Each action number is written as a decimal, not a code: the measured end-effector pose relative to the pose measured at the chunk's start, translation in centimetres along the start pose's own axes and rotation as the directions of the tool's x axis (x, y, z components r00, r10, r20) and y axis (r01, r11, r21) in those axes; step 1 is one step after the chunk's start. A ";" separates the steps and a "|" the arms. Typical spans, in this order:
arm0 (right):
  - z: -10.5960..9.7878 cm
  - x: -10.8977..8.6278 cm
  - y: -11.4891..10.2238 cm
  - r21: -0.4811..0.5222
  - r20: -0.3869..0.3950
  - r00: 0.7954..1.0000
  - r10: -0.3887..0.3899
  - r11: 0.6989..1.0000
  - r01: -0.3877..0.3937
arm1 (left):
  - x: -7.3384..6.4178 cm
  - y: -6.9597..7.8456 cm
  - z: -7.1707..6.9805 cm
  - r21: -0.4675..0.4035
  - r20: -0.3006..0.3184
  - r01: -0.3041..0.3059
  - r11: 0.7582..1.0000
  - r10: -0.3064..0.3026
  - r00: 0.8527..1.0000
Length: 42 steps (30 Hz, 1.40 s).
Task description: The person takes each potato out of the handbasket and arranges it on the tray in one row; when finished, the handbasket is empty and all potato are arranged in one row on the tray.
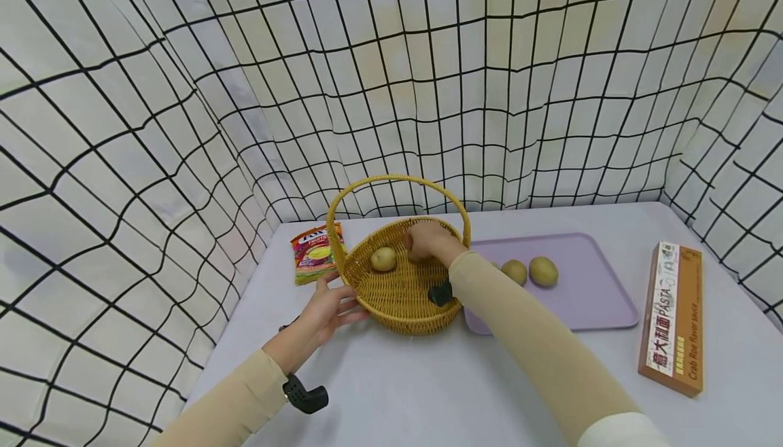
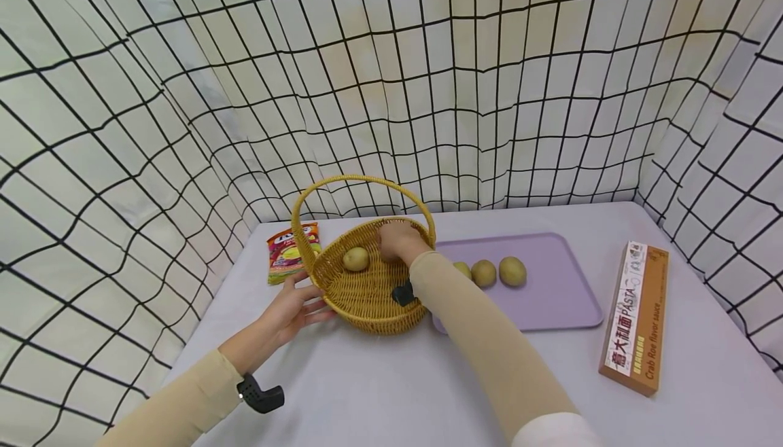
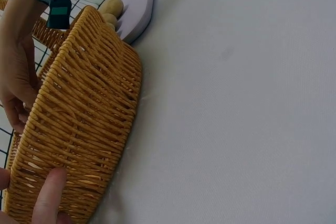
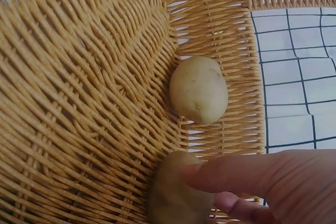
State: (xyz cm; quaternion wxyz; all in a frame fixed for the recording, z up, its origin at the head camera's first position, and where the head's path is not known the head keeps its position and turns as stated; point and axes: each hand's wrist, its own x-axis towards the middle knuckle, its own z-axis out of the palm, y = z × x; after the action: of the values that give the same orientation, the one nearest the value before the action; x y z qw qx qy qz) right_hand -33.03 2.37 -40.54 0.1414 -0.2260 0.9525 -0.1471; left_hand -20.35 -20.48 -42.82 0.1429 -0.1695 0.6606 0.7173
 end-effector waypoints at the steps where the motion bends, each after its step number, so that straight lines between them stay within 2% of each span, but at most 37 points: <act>1: 0.0 -0.1 0.0 0.008 0.016 1.000 0.001 1.000 -0.001 | 0.0 0.0 0.0 -0.001 0.005 -0.001 1.000 0.001 1.000; 7: -0.2 -0.6 0.4 0.057 0.095 0.995 -0.016 0.998 0.011 | 0.0 0.1 0.3 -0.005 0.003 -0.001 1.000 0.001 1.000; 12: -0.4 -0.8 0.4 0.042 0.136 0.990 -0.023 0.999 0.017 | 0.1 0.2 0.5 -0.002 0.013 -0.002 1.000 0.003 1.000; 18: -1.0 -1.2 -0.1 0.049 0.228 0.973 -0.042 0.998 0.031 | 0.0 0.5 0.5 0.005 0.006 -0.006 1.000 0.006 1.000; 23: -1.2 -1.6 -0.4 0.048 0.273 0.960 -0.061 0.998 0.049 | 0.0 0.7 0.5 0.014 0.002 -0.006 1.000 0.006 1.000; 33: -1.7 -2.2 -0.6 0.092 0.280 0.956 -0.087 0.994 0.064 | 0.0 0.6 0.6 0.018 0.016 -0.009 1.000 0.009 1.000; 42: -2.7 -4.2 -1.5 0.071 0.213 0.964 -0.157 0.987 0.145 | -0.2 0.2 0.5 0.014 -0.001 0.003 1.000 -0.003 1.000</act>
State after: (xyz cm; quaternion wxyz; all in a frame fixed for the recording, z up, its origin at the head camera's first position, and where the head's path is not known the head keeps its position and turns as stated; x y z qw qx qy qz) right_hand -29.77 3.63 -36.67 0.2392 -0.3089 0.9069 -0.1579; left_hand -20.28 -20.04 -42.52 0.1448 -0.1697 0.6653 0.7125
